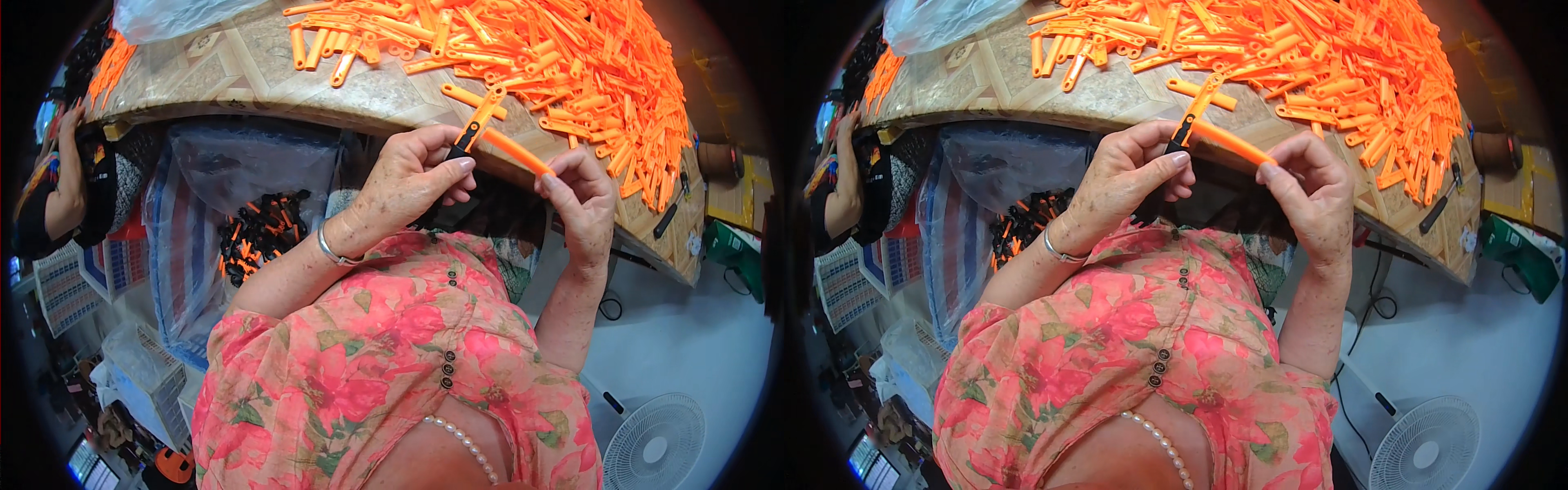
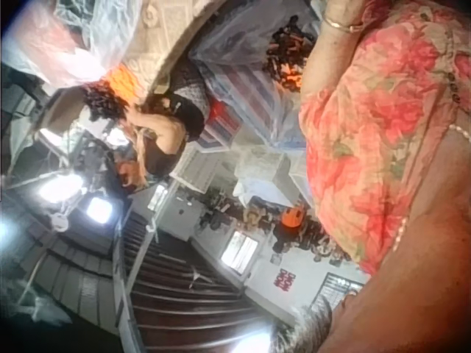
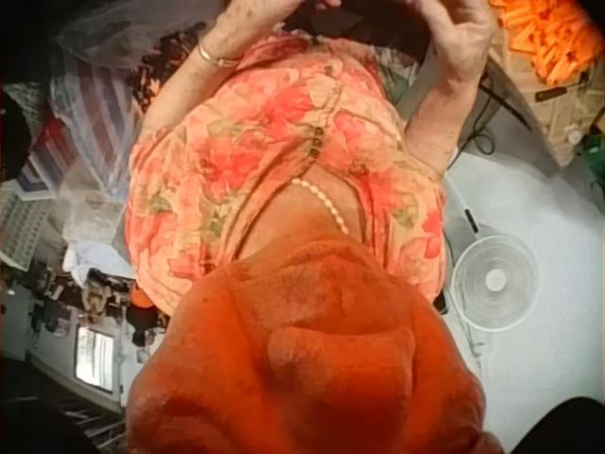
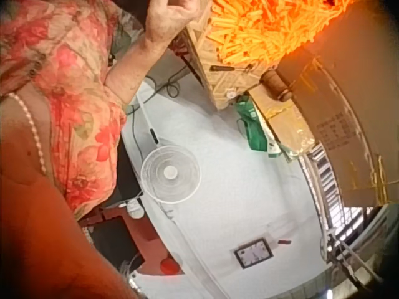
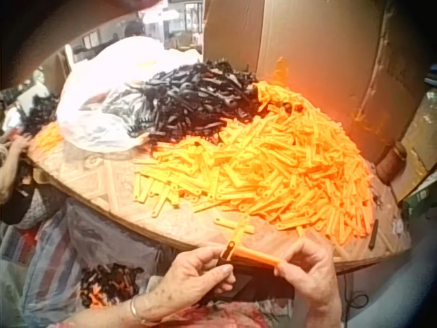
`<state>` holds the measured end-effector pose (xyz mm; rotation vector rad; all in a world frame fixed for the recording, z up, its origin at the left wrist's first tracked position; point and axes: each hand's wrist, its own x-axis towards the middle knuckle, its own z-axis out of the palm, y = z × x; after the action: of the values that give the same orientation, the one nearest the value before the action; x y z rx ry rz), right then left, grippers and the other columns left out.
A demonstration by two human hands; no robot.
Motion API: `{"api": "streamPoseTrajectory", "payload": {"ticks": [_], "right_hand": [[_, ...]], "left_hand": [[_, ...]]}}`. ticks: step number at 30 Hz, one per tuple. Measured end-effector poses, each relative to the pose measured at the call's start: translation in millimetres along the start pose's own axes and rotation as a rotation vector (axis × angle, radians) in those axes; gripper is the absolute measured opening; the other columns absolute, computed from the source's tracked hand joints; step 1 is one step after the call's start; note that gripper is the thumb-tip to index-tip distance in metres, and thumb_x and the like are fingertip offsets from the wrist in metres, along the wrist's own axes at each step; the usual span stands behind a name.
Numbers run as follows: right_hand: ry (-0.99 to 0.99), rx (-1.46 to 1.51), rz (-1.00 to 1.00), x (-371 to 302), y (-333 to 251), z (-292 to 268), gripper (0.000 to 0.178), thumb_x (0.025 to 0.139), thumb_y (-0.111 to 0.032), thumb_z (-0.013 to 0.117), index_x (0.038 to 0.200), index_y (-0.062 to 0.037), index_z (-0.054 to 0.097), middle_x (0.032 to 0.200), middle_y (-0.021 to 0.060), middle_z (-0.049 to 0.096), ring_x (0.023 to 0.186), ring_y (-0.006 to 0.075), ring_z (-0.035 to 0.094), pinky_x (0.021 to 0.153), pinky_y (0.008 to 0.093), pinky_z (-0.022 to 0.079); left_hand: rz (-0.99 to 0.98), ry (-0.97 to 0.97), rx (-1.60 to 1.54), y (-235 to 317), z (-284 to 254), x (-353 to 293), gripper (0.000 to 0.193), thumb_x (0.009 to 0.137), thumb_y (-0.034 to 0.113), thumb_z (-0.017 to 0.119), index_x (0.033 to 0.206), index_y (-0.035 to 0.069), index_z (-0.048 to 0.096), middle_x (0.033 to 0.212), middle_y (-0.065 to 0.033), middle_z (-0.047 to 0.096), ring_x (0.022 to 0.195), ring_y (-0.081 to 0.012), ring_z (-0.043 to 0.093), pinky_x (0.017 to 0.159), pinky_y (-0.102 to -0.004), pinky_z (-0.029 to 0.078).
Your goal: The person assembles small orange plastic tubes into black plastic holders using a hammer. They repeatedly pick up a tube, insert it into a holder, and strike it with a hammer to secure it, then place the finished unit on the table.
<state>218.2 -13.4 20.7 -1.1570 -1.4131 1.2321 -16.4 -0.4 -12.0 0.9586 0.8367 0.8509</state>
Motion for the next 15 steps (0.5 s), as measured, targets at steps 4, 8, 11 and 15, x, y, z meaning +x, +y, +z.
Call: {"api": "streamPoseTrajectory", "payload": {"ticks": [4, 8, 11, 15], "right_hand": [[-0.058, -0.075, 0.173, -7, 2, -9, 0.007, 0.085, -0.004, 0.064, 0.086, -0.0018, 0.057, 0.077, 0.0015, 0.061, 0.073, 0.0070, 0.058, 0.069, 0.0230, 0.046], [-0.006, -0.135, 0.151, -15, 7, -11, 0.010, 0.085, -0.002, 0.065, 0.093, -0.0015, 0.060, 0.083, 0.0011, 0.062, 0.072, 0.0068, 0.058, 0.066, 0.0223, 0.046], [0.112, -0.356, -0.002, -19, 5, 5, 0.017, 0.084, -0.002, 0.068, 0.100, -0.0025, 0.064, 0.088, 0.0029, 0.064, 0.071, 0.0095, 0.060, 0.065, 0.0239, 0.048], [0.075, -0.695, -0.284, -26, 1, 11, 0.025, 0.081, -0.007, 0.074, 0.105, -0.0046, 0.067, 0.090, 0.0086, 0.063, 0.073, 0.0209, 0.064, 0.065, 0.0313, 0.051]], "left_hand": [[-0.017, -0.091, 0.048, 2, 11, 5, 0.023, 0.099, 0.016, 0.059, 0.114, -0.001, 0.062, 0.081, -0.0021, 0.065, 0.072, -0.0079, 0.064, 0.064, -0.0216, 0.054], [-0.037, -0.116, 0.110, -5, 15, 10, 0.023, 0.101, 0.020, 0.055, 0.110, 0.000, 0.063, 0.078, -0.0007, 0.065, 0.070, -0.0063, 0.062, 0.063, -0.0202, 0.053], [-0.042, -0.103, 0.132, -10, 20, 12, 0.024, 0.102, 0.021, 0.054, 0.110, 0.000, 0.063, 0.077, -0.0003, 0.064, 0.068, -0.0052, 0.061, 0.063, -0.0193, 0.053], [-0.015, -0.120, 0.164, -13, 28, 13, 0.024, 0.102, 0.020, 0.054, 0.109, 0.000, 0.064, 0.077, 0.0001, 0.064, 0.068, -0.0045, 0.061, 0.063, -0.0194, 0.053]]}}
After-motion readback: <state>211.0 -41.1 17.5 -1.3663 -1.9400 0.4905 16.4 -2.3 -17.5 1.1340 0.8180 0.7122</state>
